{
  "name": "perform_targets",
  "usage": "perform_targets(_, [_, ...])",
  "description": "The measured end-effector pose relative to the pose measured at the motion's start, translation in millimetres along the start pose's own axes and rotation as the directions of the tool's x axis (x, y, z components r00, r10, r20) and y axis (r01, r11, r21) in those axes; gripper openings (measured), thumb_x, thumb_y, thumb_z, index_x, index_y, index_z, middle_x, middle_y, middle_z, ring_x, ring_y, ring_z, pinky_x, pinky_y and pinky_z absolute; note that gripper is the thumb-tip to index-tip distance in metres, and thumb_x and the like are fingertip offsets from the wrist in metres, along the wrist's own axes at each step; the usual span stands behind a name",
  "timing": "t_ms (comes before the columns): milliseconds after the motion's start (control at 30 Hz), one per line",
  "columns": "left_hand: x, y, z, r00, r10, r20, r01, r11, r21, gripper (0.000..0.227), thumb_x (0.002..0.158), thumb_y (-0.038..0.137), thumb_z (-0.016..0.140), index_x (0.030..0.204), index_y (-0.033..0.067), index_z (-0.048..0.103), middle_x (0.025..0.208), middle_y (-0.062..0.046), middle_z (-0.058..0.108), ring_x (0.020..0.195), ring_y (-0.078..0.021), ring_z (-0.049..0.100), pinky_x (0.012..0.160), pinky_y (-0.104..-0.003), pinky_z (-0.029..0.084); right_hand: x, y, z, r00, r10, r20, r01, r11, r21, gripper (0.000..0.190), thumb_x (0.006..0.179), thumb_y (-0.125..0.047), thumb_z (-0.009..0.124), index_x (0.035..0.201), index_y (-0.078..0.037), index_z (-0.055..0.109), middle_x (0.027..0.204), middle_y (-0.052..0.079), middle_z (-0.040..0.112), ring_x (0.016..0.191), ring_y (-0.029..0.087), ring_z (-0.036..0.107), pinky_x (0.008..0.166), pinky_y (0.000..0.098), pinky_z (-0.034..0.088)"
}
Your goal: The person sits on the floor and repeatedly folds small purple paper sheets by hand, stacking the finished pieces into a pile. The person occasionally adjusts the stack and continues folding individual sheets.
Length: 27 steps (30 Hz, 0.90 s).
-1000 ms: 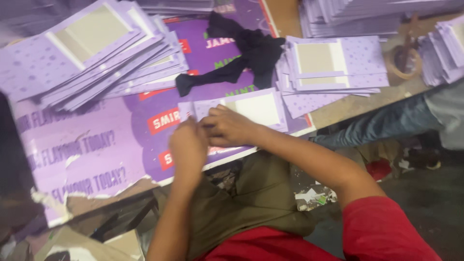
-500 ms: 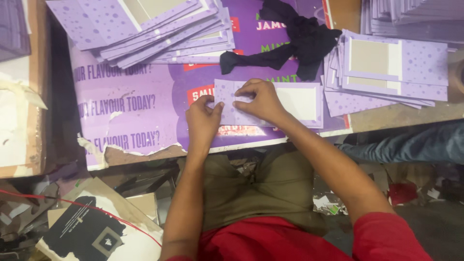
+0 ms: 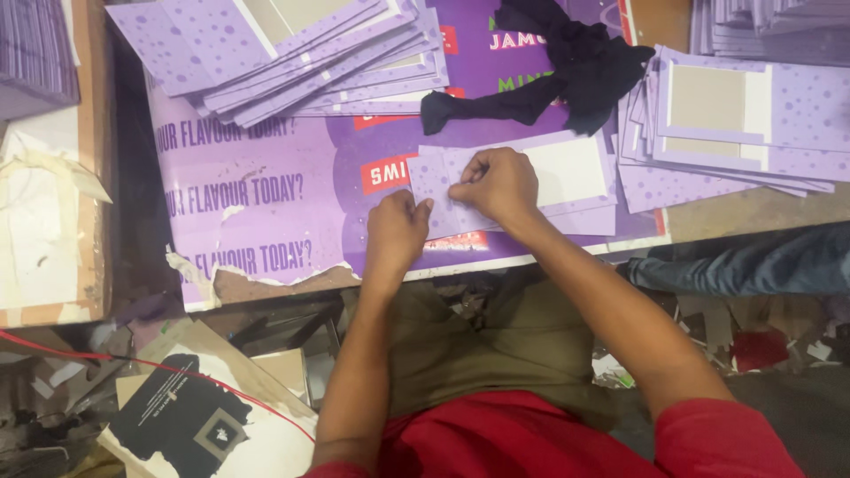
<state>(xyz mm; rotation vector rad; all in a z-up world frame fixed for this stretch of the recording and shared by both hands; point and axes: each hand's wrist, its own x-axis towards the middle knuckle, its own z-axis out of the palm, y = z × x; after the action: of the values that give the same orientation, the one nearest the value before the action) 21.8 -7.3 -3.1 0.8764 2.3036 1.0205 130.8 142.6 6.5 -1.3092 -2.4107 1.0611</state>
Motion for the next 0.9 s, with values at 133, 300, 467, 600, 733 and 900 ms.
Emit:
perform_targets(133, [-2,-8,9,0.999,0.034,0.005,-0.034,0.999,0.007,0.036,0.089,0.026,0.076,0.074,-0.0020,0.060,0.067,-0.023,0.063,0.068,-0.0443,0.064,0.062,-0.050,0.049,5,-4,8,0.996,0.026,-0.089,-0.027,1.000,-0.013,0.024,0.057,-0.024,0.092,0.066,-0.012,0.073,0.065,0.000,0.070,0.060,0.018,0.070,0.058,0.0332,0.053])
perform_targets(300, [-4,-8,5,1.000,0.013,-0.013,-0.013,1.000,-0.018,0.035,0.089,0.026,0.075,0.075,-0.0019,0.059,0.067,-0.023,0.063,0.067,-0.0440,0.064,0.062,-0.050,0.049,26,-11,15,0.988,0.004,-0.157,-0.008,1.000,-0.022,0.026,0.057,-0.024,0.092,0.064,-0.012,0.070,0.063,0.000,0.069,0.060,0.019,0.070,0.058,0.0343,0.053])
perform_targets(467, [-9,-11,11,0.999,0.031,-0.034,-0.032,0.999,-0.031,0.035,0.090,0.025,0.075,0.075,-0.0020,0.058,0.067,-0.023,0.063,0.066,-0.0437,0.064,0.063,-0.050,0.049,26,-11,21,0.973,0.030,-0.227,-0.036,0.999,-0.022,0.027,0.060,-0.025,0.092,0.062,-0.012,0.068,0.062,0.001,0.070,0.060,0.021,0.070,0.060,0.0363,0.053])
perform_targets(600, [-9,-16,8,0.994,0.069,-0.081,-0.072,0.997,-0.026,0.035,0.088,0.025,0.077,0.075,-0.0022,0.059,0.067,-0.024,0.063,0.068,-0.0447,0.064,0.063,-0.051,0.049,21,-16,31,0.958,0.064,-0.279,-0.061,0.998,0.018,0.026,0.060,-0.026,0.090,0.063,-0.012,0.068,0.061,0.005,0.069,0.060,0.025,0.070,0.059,0.0399,0.053])
perform_targets(733, [-8,-4,9,0.997,0.017,-0.071,-0.020,0.999,-0.043,0.034,0.088,0.025,0.077,0.074,-0.0020,0.061,0.063,-0.022,0.064,0.062,-0.0401,0.066,0.062,-0.048,0.050,15,-13,26,0.944,0.041,-0.327,-0.053,0.998,-0.027,0.027,0.058,-0.029,0.089,0.062,-0.013,0.068,0.062,0.007,0.069,0.061,0.029,0.069,0.058,0.0413,0.052])
perform_targets(900, [-19,7,-1,0.996,-0.084,-0.002,0.081,0.970,-0.229,0.031,0.092,0.021,0.072,0.075,-0.0023,0.059,0.057,-0.016,0.064,0.044,-0.0240,0.067,0.046,-0.040,0.052,-37,0,29,0.970,0.024,-0.240,-0.041,0.997,-0.067,0.024,0.065,-0.029,0.086,0.063,-0.013,0.068,0.059,0.007,0.067,0.059,0.028,0.068,0.057,0.0413,0.051])
